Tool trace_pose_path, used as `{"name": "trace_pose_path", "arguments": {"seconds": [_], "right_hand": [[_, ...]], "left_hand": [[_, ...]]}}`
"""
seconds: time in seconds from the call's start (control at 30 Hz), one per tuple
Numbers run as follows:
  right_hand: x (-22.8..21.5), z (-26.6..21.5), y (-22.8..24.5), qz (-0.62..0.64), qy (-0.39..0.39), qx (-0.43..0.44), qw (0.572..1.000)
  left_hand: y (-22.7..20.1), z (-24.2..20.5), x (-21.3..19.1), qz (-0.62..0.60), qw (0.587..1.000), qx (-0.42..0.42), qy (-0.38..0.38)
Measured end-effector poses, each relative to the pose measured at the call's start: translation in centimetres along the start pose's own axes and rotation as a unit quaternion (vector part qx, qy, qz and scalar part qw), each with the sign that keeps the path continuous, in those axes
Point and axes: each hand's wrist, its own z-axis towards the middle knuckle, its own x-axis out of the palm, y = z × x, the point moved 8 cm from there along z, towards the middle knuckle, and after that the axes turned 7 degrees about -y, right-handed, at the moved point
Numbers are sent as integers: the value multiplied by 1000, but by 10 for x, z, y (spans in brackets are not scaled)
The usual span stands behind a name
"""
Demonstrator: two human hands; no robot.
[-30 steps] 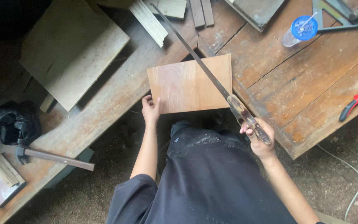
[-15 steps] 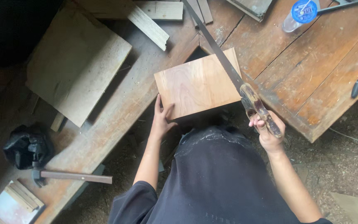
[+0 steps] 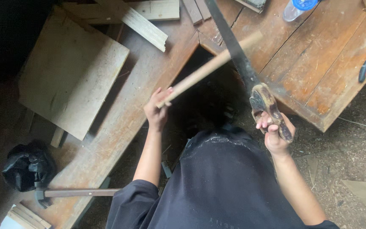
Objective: The person uses a hand saw to cut a rectangular wooden board and a thin wooden strip on a workbench. After cutting, the person moves the cut pieces aside and retrieves a longer wooden plank from a shelf.
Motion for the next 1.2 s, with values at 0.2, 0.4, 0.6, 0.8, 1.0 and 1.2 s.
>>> {"name": "trace_pose_path", "arguments": {"seconds": [0.2, 0.4, 0.6, 0.8, 1.0, 1.2], "right_hand": [[-6, 8, 2, -3, -7, -4, 1000], [-17, 7, -3, -41, 5, 27, 999], [-28, 0, -10, -75, 1, 45, 996], [-37, -8, -14, -73, -5, 56, 996], [-44, -11, -18, -95, -10, 74, 993], [-43, -13, -28, -115, 2, 95, 989]], "left_hand": [[56, 22, -18, -135, 956, -191, -176], [126, 39, -4, -110, 945, -282, -123], [206, 44, 28, -160, 912, -359, -120], [203, 59, 32, 74, 932, -316, -162], [134, 78, 30, 283, 926, -206, -142], [91, 80, 53, 369, 921, -108, -61]]}}
